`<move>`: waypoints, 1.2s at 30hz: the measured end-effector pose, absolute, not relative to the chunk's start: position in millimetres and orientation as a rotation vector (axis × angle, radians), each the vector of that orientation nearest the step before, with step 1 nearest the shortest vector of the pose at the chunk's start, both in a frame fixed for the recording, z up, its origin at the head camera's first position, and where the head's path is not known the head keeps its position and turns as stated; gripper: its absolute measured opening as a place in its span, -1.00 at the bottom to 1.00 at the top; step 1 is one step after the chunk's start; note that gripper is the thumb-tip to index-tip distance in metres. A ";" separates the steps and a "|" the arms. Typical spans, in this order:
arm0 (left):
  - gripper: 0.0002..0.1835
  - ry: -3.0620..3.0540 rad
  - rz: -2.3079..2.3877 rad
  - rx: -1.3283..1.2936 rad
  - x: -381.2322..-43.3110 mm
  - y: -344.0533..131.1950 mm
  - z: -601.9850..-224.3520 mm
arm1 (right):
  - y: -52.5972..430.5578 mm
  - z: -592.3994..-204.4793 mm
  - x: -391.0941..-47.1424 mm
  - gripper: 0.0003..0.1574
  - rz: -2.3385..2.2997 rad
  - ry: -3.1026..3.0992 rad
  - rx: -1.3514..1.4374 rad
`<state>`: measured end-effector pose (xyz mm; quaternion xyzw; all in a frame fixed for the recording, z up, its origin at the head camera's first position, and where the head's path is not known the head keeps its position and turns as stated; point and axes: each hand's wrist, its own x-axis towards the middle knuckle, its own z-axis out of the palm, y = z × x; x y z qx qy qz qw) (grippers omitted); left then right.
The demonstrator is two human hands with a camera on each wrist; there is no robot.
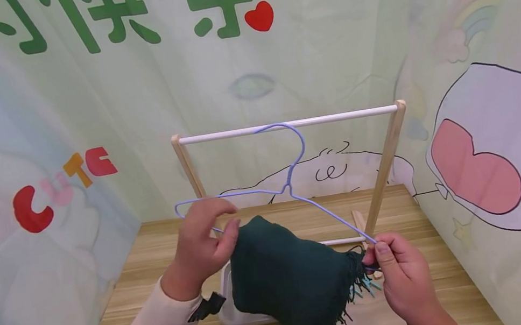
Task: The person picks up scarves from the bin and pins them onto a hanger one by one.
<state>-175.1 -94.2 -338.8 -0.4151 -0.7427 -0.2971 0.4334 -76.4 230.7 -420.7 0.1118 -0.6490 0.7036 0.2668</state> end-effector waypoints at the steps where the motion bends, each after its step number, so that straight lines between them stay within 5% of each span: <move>1: -0.74 -1.776 -0.754 -0.976 -176.9 -98.0 -339.2 | 232.4 -419.8 -76.6 -0.69 1.904 -1.739 0.312; 5: -0.60 -1.792 -0.790 -0.785 -185.9 -114.6 -336.9 | 237.9 -416.3 -77.5 -0.69 1.902 -1.719 0.331; 12: -0.91 -2.051 -0.888 -0.821 -190.6 -134.2 -347.1 | 242.5 -412.0 -78.0 -0.70 1.835 -1.794 0.318; 24: -0.79 -2.075 -1.085 -0.701 -182.2 -137.5 -350.7 | 245.9 -410.0 -83.0 -0.77 1.720 -1.920 0.200; 36: -0.81 -2.030 -1.190 -0.621 -182.4 -139.4 -350.3 | 257.5 -423.0 -96.3 -0.38 1.980 -1.728 0.529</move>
